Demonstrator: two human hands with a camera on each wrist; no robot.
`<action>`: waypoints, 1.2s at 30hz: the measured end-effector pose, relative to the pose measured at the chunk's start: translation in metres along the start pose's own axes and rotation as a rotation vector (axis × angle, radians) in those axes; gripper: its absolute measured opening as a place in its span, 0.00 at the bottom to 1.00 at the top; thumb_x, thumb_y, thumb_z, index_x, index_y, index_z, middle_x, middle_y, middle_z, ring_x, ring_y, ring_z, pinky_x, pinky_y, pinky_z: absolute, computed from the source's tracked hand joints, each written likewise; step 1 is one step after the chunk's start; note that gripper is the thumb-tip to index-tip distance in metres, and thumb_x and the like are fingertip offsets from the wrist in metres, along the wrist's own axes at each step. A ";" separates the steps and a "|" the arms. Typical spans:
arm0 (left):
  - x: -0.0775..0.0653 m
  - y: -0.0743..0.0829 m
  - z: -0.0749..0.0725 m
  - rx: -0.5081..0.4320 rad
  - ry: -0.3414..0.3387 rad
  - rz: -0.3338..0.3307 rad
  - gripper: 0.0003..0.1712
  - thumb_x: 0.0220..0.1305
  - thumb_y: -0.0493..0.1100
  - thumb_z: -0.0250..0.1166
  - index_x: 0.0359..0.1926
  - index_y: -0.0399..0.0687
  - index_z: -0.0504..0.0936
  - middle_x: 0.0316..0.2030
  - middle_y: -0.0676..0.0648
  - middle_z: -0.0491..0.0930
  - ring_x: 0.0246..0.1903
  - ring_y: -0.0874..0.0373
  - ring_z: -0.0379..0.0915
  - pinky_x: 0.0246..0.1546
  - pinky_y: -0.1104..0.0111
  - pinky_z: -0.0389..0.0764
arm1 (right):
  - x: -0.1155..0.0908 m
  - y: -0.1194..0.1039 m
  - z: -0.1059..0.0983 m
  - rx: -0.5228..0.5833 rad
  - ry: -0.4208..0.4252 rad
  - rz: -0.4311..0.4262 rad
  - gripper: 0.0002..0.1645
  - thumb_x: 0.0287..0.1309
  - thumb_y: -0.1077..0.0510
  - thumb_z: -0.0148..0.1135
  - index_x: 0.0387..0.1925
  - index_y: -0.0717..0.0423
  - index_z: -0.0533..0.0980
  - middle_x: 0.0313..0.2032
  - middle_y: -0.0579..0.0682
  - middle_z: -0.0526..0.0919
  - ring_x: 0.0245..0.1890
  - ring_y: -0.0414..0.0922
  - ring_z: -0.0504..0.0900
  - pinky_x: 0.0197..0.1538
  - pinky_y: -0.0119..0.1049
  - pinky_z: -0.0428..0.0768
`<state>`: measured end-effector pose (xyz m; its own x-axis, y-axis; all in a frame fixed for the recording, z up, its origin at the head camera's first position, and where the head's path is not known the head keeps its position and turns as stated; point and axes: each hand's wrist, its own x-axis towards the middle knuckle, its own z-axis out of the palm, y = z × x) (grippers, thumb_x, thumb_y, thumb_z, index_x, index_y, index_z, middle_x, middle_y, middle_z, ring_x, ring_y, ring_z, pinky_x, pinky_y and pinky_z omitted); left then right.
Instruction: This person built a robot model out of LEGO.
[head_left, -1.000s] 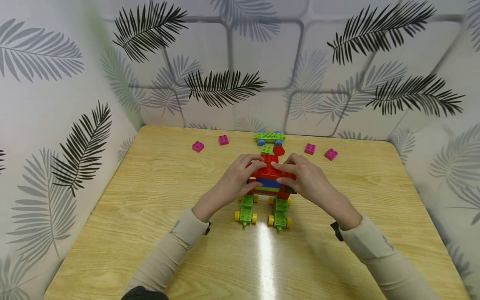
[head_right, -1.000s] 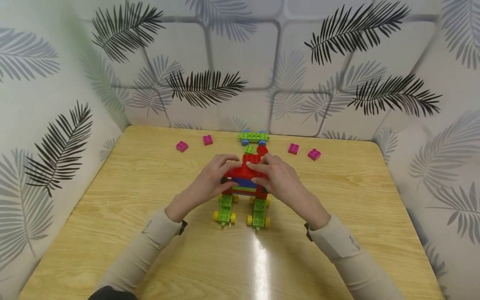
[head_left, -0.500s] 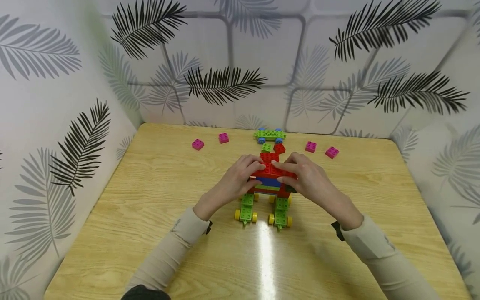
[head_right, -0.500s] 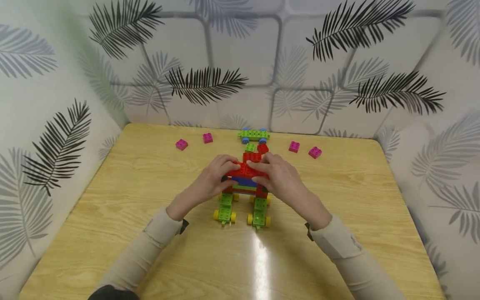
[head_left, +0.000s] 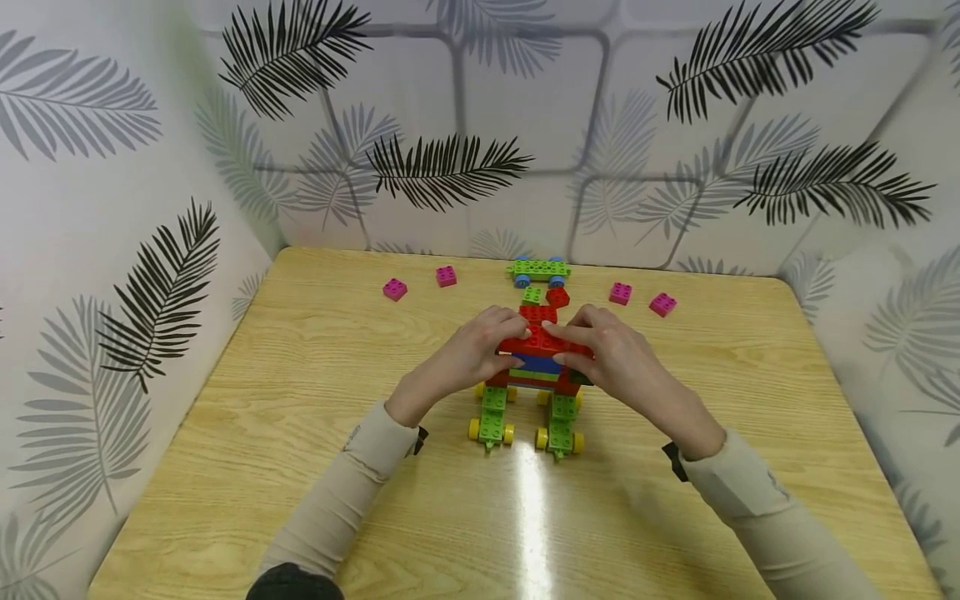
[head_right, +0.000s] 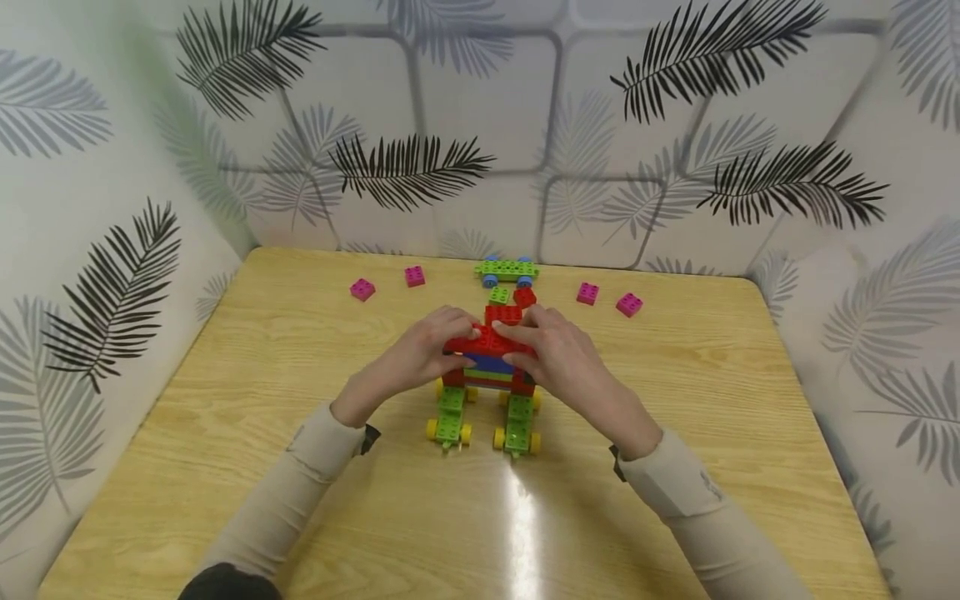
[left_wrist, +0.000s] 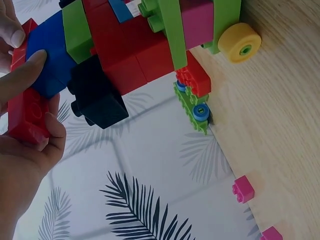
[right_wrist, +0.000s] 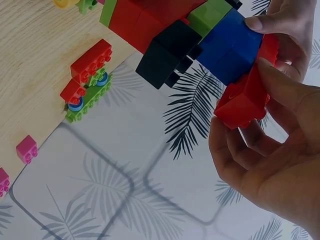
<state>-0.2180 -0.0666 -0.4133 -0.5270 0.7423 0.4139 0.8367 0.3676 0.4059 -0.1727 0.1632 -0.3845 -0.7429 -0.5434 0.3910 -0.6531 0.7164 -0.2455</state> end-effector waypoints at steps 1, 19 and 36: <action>0.000 0.000 0.000 -0.007 0.000 -0.001 0.15 0.54 0.33 0.72 0.39 0.41 0.75 0.40 0.45 0.77 0.45 0.52 0.71 0.48 0.66 0.76 | 0.000 0.000 0.000 0.002 0.000 -0.002 0.26 0.48 0.60 0.74 0.53 0.56 0.81 0.33 0.52 0.75 0.28 0.45 0.70 0.28 0.34 0.71; -0.001 -0.002 -0.001 -0.033 0.019 0.027 0.13 0.55 0.34 0.72 0.39 0.39 0.78 0.38 0.45 0.79 0.44 0.52 0.72 0.48 0.66 0.76 | -0.002 0.005 0.000 0.056 -0.011 -0.020 0.26 0.53 0.57 0.72 0.55 0.56 0.80 0.37 0.52 0.76 0.31 0.45 0.72 0.30 0.34 0.74; -0.001 -0.001 0.000 -0.042 0.016 0.002 0.13 0.55 0.34 0.72 0.39 0.40 0.78 0.39 0.45 0.77 0.44 0.52 0.69 0.48 0.66 0.75 | 0.000 0.012 -0.004 0.216 -0.096 0.103 0.21 0.67 0.51 0.57 0.58 0.55 0.77 0.45 0.52 0.78 0.42 0.48 0.76 0.43 0.44 0.79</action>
<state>-0.2186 -0.0678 -0.4137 -0.5280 0.7339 0.4273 0.8309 0.3424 0.4387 -0.1801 0.1738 -0.3835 -0.8110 -0.5186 0.2709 -0.5817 0.6653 -0.4679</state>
